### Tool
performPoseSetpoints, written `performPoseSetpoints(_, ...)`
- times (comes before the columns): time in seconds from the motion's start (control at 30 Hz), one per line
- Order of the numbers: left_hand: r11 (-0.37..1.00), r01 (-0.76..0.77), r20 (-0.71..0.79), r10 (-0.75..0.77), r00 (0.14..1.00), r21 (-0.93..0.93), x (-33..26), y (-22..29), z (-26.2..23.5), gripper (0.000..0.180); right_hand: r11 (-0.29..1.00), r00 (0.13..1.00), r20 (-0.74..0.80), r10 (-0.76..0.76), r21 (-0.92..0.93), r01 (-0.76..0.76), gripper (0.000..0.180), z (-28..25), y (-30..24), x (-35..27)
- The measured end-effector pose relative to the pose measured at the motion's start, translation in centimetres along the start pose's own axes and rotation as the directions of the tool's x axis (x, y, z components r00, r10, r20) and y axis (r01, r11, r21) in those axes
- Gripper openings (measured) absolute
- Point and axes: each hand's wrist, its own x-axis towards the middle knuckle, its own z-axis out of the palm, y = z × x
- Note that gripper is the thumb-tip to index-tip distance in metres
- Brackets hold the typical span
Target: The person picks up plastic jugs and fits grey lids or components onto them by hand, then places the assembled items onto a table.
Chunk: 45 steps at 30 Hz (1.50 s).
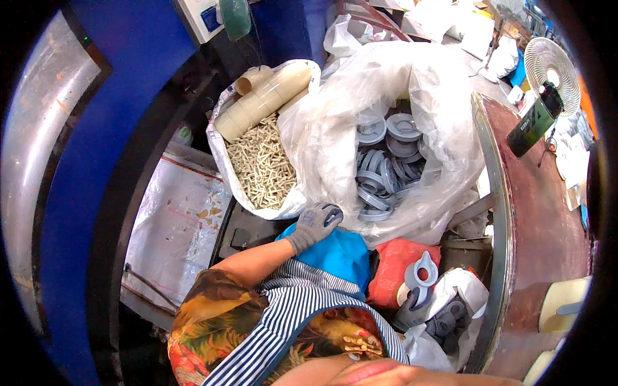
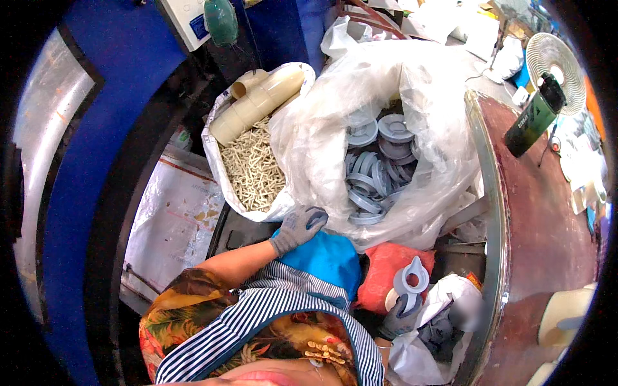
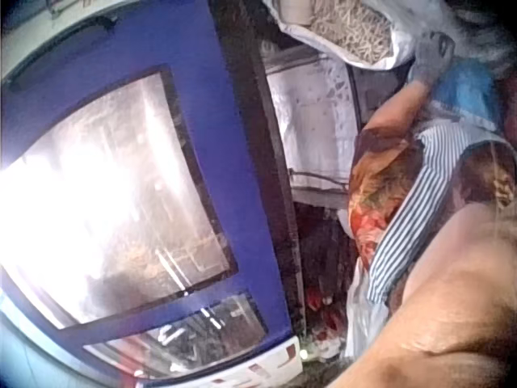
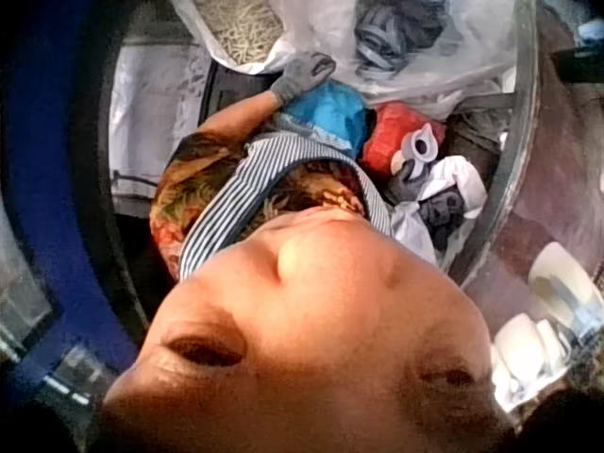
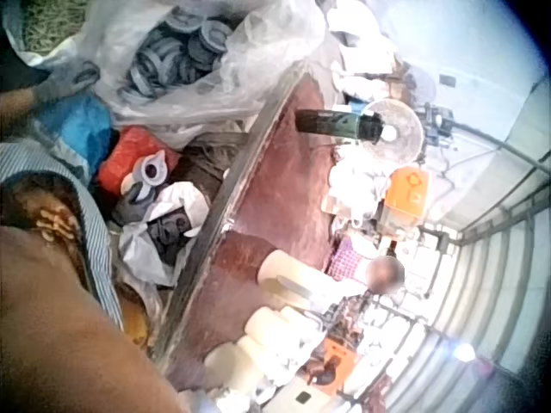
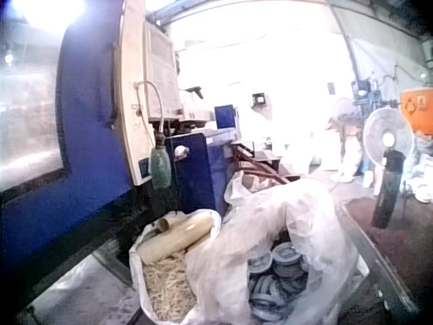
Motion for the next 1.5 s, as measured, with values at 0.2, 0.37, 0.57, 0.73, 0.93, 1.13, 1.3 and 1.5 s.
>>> performPoseSetpoints(0.2,1.0,-0.015,0.09,0.016,0.996,-0.009,0.1,-0.2,-1.0,0.029,0.998,0.986,-0.158,-0.057,0.005,0.059,0.045,1.2,0.3,-0.2)
performPoseSetpoints(0.37,0.999,-0.037,0.2,0.044,0.979,-0.038,-0.2,-0.4,-2.7,0.03,1.0,0.969,-0.247,-0.023,0.005,0.025,0.044,1.8,-0.4,-0.5)
performPoseSetpoints(0.57,0.833,-0.043,-0.309,-0.155,0.938,-0.551,-0.2,-2.9,-3.6,0.052,0.984,0.965,-0.212,0.155,0.114,-0.133,0.042,1.6,-0.1,-0.8)
performPoseSetpoints(0.73,0.843,0.283,-0.643,-0.533,0.55,-0.457,-4.1,-22.0,-8.2,0.062,0.997,0.969,-0.238,0.071,0.033,-0.065,0.039,1.5,0.0,0.1)
performPoseSetpoints(0.93,0.677,0.722,-0.971,-0.236,0.029,-0.143,-14.2,-37.4,-21.4,0.076,0.992,0.953,-0.274,0.128,0.05,-0.119,0.036,1.6,1.0,-1.4)
performPoseSetpoints(1.13,0.072,0.997,-0.903,-0.428,0.041,0.011,-19.1,-42.5,-24.8,0.092,0.993,0.975,-0.186,0.121,0.027,-0.118,0.04,1.9,1.1,0.4)
performPoseSetpoints(1.3,0.209,0.977,-0.778,-0.607,0.163,0.041,-18.2,-43.4,-23.6,0.095,0.962,0.983,-0.147,0.107,0.266,-0.064,0.038,1.4,4.4,1.1)
performPoseSetpoints(1.5,0.304,0.942,-0.752,-0.652,0.098,-0.141,-17.3,-40.1,-24.3,0.099,0.996,0.993,-0.114,-0.015,0.091,0.026,0.039,1.1,11.5,2.5)
